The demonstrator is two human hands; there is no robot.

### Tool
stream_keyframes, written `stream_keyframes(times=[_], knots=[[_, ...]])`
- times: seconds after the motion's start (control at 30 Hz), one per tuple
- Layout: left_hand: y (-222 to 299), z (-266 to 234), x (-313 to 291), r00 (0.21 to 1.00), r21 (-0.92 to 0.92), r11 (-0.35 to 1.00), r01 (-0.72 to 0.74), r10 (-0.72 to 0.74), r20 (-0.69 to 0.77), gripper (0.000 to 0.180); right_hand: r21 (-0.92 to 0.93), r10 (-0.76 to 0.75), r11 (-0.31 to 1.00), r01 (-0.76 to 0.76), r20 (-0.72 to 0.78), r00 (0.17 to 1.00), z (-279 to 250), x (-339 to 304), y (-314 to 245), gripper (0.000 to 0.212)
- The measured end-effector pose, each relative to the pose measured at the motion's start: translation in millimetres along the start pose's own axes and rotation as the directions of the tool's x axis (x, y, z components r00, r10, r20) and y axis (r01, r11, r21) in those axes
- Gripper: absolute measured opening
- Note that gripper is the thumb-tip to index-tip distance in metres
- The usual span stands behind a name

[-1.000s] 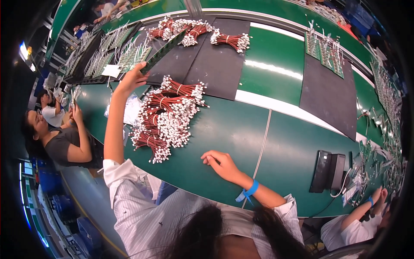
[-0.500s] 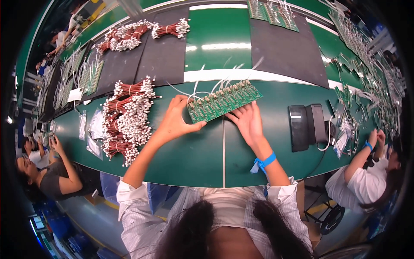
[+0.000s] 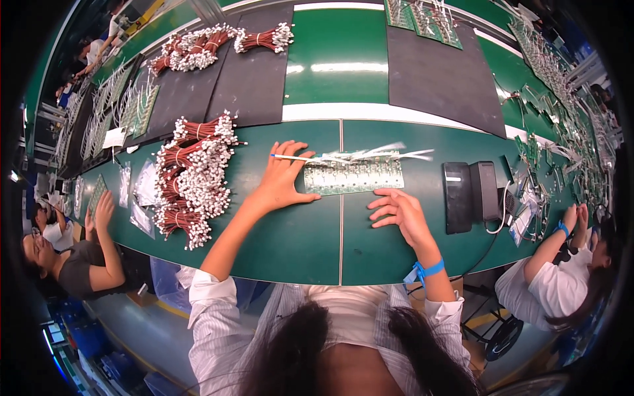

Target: The person assembles wiring harnesses by hand, connecting small white connectors to red wires and organizing them on an assembly line.

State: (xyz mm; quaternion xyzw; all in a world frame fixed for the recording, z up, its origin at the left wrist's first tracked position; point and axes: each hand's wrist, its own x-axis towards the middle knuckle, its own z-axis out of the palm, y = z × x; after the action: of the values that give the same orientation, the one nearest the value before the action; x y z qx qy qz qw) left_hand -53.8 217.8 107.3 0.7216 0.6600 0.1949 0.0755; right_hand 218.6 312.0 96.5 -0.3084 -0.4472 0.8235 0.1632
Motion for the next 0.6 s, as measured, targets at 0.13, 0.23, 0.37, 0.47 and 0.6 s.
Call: stream_keyframes(times=[0.13, 0.23, 0.37, 0.47, 0.6], knots=[[8.4, 15.8, -14.0, 0.988, 0.016, 0.994, 0.11, -0.108, -0.11, 0.079, 0.048, -0.044, 0.998, 0.044, -0.012, 0.999, 14.5, 5.8, 6.3, 0.039], [30.4, 28.8, -25.3, 0.942, 0.041, 0.957, 0.287, -0.274, -0.193, 0.08, 0.046, -0.147, 0.988, 0.148, -0.039, 0.988, 29.4, 10.4, 8.7, 0.044], [73.8, 46.6, -51.1, 0.897, -0.004, 0.912, 0.409, -0.403, -0.182, 0.072, -0.076, -0.211, 0.975, 0.211, 0.0, 0.977, 37.6, 31.2, -0.7, 0.048], [103.4, 54.6, -61.2, 0.896, -0.031, 0.912, 0.409, -0.407, -0.177, 0.07, -0.23, -0.193, 0.951, 0.208, 0.084, 0.978, 30.6, 54.5, -15.5, 0.047], [123.8, 63.1, -56.6, 0.933, 0.033, 0.938, 0.345, -0.339, -0.123, 0.068, -0.372, -0.183, 0.893, 0.252, 0.212, 0.96, 30.6, 83.6, -33.5, 0.044]])
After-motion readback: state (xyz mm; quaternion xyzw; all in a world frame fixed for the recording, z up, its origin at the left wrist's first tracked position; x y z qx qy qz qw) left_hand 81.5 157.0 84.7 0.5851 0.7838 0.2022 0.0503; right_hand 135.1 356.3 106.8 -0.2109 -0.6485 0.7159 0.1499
